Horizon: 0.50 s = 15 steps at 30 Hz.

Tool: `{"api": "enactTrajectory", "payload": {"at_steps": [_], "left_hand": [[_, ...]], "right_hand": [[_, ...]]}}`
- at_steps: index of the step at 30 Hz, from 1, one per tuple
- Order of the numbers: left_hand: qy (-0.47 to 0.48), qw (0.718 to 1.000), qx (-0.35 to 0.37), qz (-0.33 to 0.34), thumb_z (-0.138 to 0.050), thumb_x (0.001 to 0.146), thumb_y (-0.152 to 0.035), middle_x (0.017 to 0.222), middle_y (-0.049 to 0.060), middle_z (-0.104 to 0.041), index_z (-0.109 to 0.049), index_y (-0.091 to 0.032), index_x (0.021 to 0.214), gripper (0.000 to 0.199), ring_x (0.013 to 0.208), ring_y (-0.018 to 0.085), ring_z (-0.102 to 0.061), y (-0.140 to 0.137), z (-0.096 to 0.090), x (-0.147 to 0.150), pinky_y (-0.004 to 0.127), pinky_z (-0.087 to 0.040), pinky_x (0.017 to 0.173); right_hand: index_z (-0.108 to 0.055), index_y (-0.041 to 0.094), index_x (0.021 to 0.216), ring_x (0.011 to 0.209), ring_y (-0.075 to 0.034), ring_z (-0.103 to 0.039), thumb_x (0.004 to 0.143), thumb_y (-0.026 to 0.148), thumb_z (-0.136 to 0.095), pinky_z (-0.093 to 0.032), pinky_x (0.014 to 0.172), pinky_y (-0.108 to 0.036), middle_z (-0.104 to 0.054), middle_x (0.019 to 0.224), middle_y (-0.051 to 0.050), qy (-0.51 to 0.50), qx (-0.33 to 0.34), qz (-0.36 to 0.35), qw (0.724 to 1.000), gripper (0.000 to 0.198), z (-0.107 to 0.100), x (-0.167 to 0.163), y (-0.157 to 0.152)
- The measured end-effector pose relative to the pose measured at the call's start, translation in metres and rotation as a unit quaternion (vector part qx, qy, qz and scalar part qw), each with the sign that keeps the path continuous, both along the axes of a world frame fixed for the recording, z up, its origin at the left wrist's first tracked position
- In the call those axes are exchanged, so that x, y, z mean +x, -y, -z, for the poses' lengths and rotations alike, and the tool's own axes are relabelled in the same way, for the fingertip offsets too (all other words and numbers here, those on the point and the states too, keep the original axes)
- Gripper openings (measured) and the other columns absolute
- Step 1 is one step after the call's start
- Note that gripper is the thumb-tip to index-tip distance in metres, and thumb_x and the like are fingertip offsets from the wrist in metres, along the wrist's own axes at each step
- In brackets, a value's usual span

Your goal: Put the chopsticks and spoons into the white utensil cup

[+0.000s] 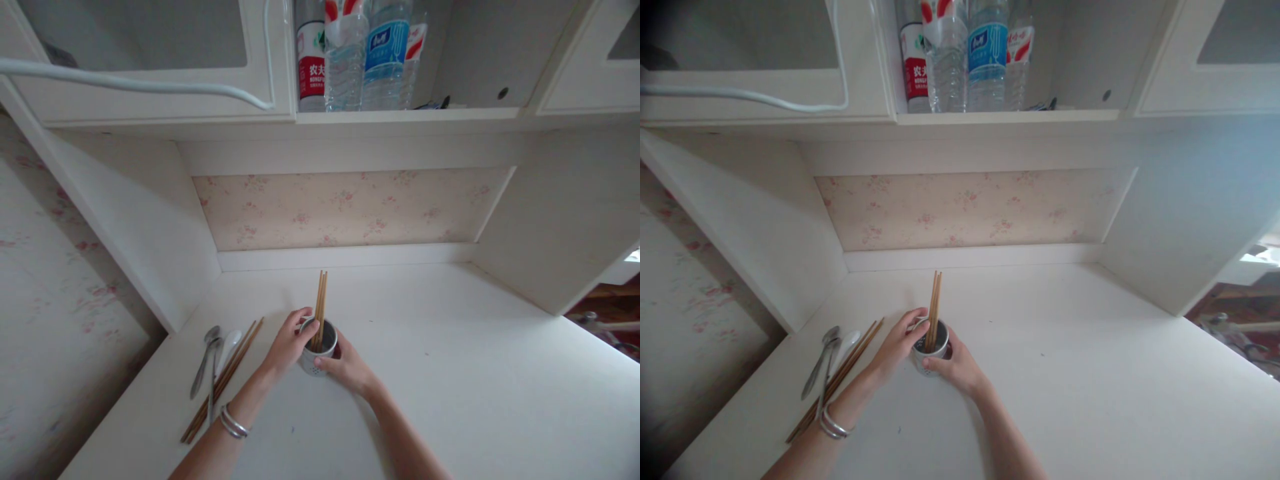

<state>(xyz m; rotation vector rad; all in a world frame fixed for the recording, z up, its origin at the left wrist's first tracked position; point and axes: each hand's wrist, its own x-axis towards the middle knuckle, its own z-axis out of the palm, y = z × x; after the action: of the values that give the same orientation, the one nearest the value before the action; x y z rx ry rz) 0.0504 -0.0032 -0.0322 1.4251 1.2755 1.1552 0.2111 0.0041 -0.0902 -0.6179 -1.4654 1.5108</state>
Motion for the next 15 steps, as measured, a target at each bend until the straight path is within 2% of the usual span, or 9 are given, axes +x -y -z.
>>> {"api": "enactTrajectory", "payload": {"at_steps": [4, 7, 15], "left_hand": [[0.126, 0.983, -0.027, 0.128, -0.074, 0.074, -0.037, 0.143, 0.012, -0.045, -0.03, -0.022, 0.144, 0.084, 0.132, 0.026, -0.042, 0.018, 0.017, -0.006, 0.038, -0.033, 0.11], [0.166, 0.976, -0.018, 0.141, -0.08, 0.067, -0.031, 0.144, 0.014, -0.043, -0.02, -0.021, 0.146, 0.1, 0.132, 0.028, -0.041, 0.022, 0.03, -0.007, 0.04, -0.032, 0.111], [0.155, 0.983, 0.013, 0.097, -0.079, 0.068, -0.027, 0.137, 0.012, -0.05, -0.031, -0.021, 0.139, 0.086, 0.123, 0.026, -0.05, 0.025, 0.032, -0.003, 0.04, -0.038, 0.106]], "right_hand": [[-0.049, 0.022, 0.131, 0.119, -0.029, -0.054, 0.071, 0.033, -0.079, -0.039, 0.103, -0.048, -0.059, 0.13, -0.01, 0.012, 0.014, 0.004, 1.0, 0.068, -0.008, 0.001, 0.004], [-0.05, 0.022, 0.131, 0.121, -0.029, -0.053, 0.076, 0.034, -0.075, -0.039, 0.105, -0.048, -0.057, 0.133, -0.01, 0.016, 0.016, -0.015, 1.0, 0.062, -0.013, 0.001, 0.007], [-0.035, 0.026, 0.143, 0.133, -0.028, -0.041, 0.077, 0.028, -0.072, -0.029, 0.111, -0.048, -0.044, 0.145, -0.009, 0.003, -0.02, -0.027, 0.999, 0.076, -0.006, 0.002, 0.012]]}}
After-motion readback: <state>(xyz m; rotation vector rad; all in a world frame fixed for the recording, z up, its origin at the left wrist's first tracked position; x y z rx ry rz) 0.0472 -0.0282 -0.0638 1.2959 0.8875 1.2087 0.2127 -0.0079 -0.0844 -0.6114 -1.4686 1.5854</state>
